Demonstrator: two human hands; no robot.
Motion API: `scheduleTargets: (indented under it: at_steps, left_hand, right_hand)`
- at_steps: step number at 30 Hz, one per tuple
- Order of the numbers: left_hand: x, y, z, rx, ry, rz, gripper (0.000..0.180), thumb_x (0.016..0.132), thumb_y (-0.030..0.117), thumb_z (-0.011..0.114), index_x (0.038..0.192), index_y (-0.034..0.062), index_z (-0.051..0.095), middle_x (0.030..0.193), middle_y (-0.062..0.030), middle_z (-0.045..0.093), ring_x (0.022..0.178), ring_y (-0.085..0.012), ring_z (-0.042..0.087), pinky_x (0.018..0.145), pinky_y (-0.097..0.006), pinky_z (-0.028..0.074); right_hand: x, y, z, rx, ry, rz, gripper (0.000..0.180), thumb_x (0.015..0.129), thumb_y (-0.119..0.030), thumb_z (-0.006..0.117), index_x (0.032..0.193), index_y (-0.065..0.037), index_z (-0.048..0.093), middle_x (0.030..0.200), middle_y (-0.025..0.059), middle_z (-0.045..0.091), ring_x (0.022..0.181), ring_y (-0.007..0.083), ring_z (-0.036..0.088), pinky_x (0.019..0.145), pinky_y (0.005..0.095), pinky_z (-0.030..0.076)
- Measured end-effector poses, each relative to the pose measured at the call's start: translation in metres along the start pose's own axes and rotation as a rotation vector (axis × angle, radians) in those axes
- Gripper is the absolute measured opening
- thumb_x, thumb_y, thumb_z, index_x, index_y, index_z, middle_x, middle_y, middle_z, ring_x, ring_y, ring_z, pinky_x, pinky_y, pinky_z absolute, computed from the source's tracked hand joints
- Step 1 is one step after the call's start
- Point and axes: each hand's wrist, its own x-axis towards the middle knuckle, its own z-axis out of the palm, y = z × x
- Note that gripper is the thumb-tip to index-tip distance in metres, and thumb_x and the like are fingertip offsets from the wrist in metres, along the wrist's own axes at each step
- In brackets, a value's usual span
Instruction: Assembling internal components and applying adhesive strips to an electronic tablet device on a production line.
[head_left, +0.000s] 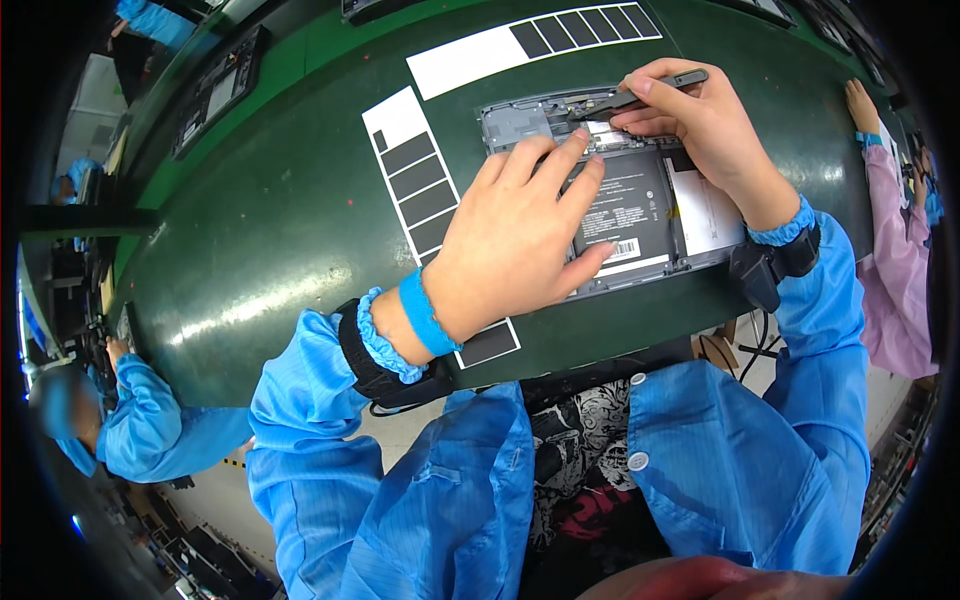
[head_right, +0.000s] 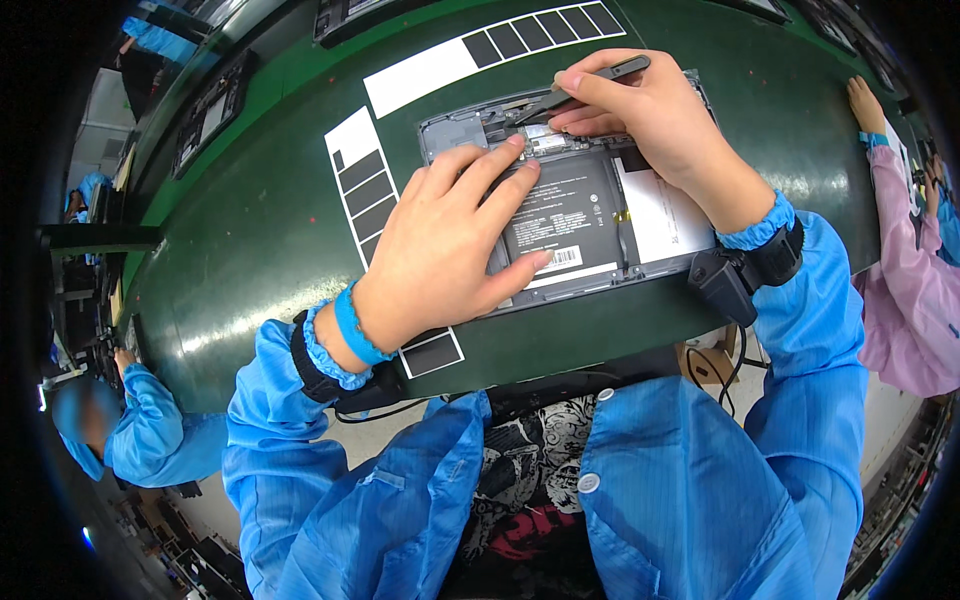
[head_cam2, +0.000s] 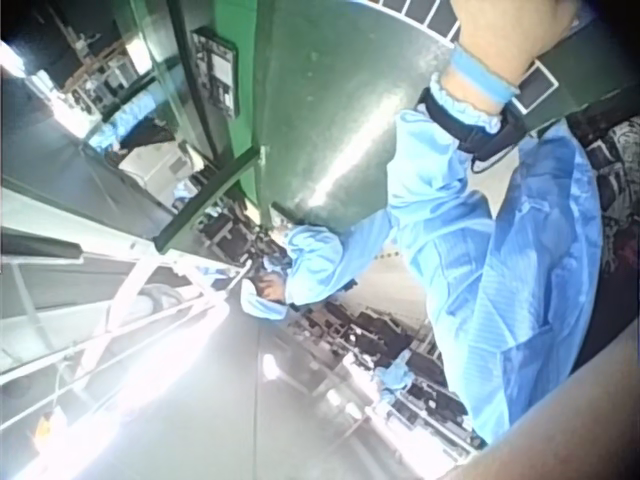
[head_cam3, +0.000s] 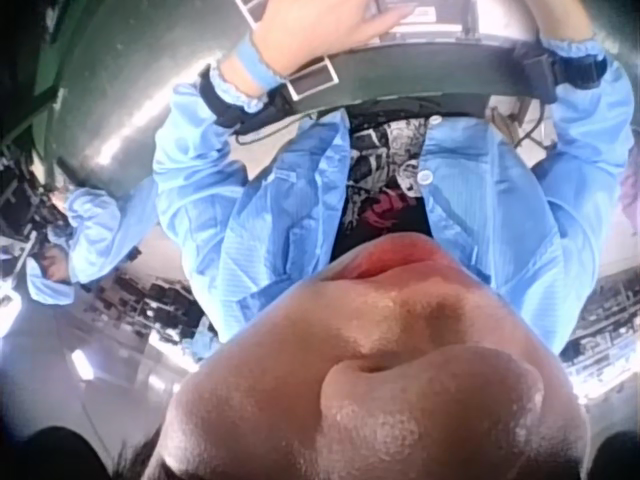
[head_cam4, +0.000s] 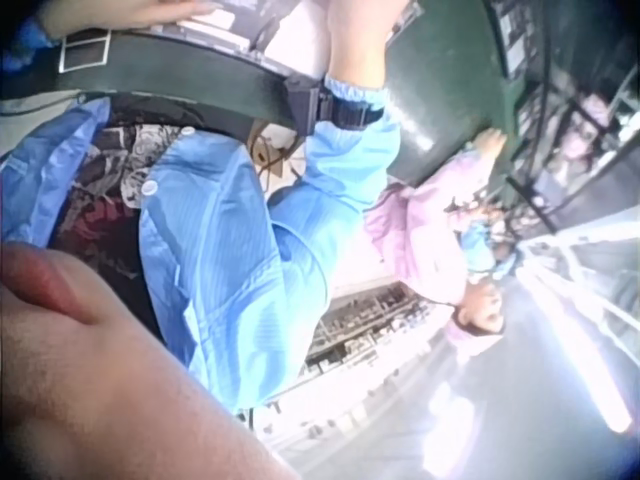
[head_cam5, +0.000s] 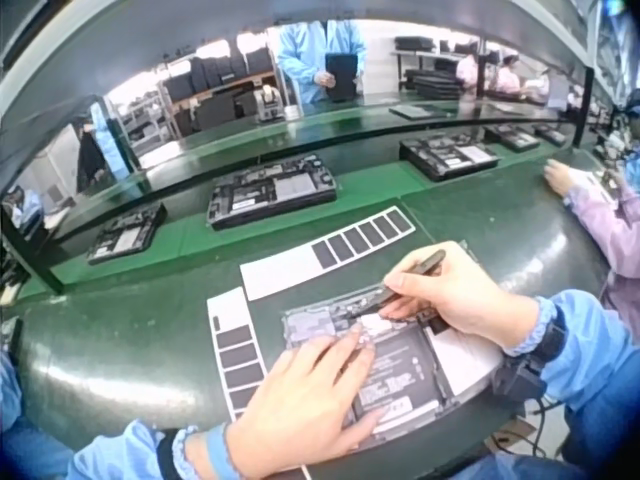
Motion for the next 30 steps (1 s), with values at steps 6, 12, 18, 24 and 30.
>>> scheduleTargets:
  at_steps: [6, 12, 18, 24, 30]
  left_hand:
    - [0.000, 0.000, 0.002, -0.001, 0.013, 0.008, 0.058, 0.072, 0.034, 0.071, 0.118, 0.0016, 0.055, 0.127, -0.0147, 0.051, 0.108, -0.0313, 0.049, 0.088, -0.040, 0.043]
    - [0.001, 0.001, 0.003, -0.003, 0.003, 0.006, 0.058, 0.073, 0.034, 0.070, 0.118, 0.0016, 0.055, 0.128, -0.0151, 0.051, 0.109, -0.0316, 0.049, 0.088, -0.041, 0.043]
    - [0.001, 0.003, 0.003, -0.001, 0.001, 0.005, 0.057, 0.074, 0.035, 0.069, 0.119, 0.0015, 0.055, 0.128, -0.0157, 0.051, 0.109, -0.0320, 0.048, 0.090, -0.041, 0.042]
    - [-0.001, 0.001, 0.002, -0.001, 0.010, 0.008, 0.057, 0.074, 0.035, 0.069, 0.118, 0.0010, 0.055, 0.128, -0.0161, 0.051, 0.110, -0.0323, 0.048, 0.090, -0.042, 0.041]
    - [-0.003, -0.001, 0.003, -0.030, 0.016, 0.001, 0.057, 0.074, 0.034, 0.069, 0.118, 0.0004, 0.055, 0.128, -0.0165, 0.051, 0.110, -0.0326, 0.048, 0.090, -0.042, 0.041]
  right_hand:
    - [0.000, 0.002, -0.003, 0.013, -0.018, 0.008, 0.023, 0.086, -0.018, 0.066, 0.098, 0.002, 0.065, 0.089, 0.0135, 0.066, 0.080, 0.0190, 0.069, 0.072, 0.0234, 0.056]
    - [-0.002, -0.001, 0.001, -0.032, -0.024, -0.023, 0.024, 0.086, -0.017, 0.066, 0.101, 0.002, 0.065, 0.091, 0.0124, 0.067, 0.082, 0.0177, 0.068, 0.072, 0.0229, 0.055]
    - [-0.004, -0.003, 0.002, -0.064, -0.013, -0.013, 0.026, 0.087, -0.018, 0.065, 0.103, 0.002, 0.066, 0.095, 0.0112, 0.067, 0.082, 0.0166, 0.068, 0.072, 0.0225, 0.054]
    - [-0.004, -0.003, 0.006, -0.029, 0.001, -0.034, 0.025, 0.087, -0.017, 0.065, 0.103, 0.003, 0.066, 0.094, 0.0108, 0.068, 0.083, 0.0162, 0.067, 0.073, 0.0231, 0.055]
    - [-0.005, -0.002, 0.009, -0.021, 0.018, -0.039, 0.025, 0.087, -0.015, 0.065, 0.103, 0.004, 0.065, 0.096, 0.0112, 0.068, 0.084, 0.0167, 0.067, 0.074, 0.0241, 0.055]
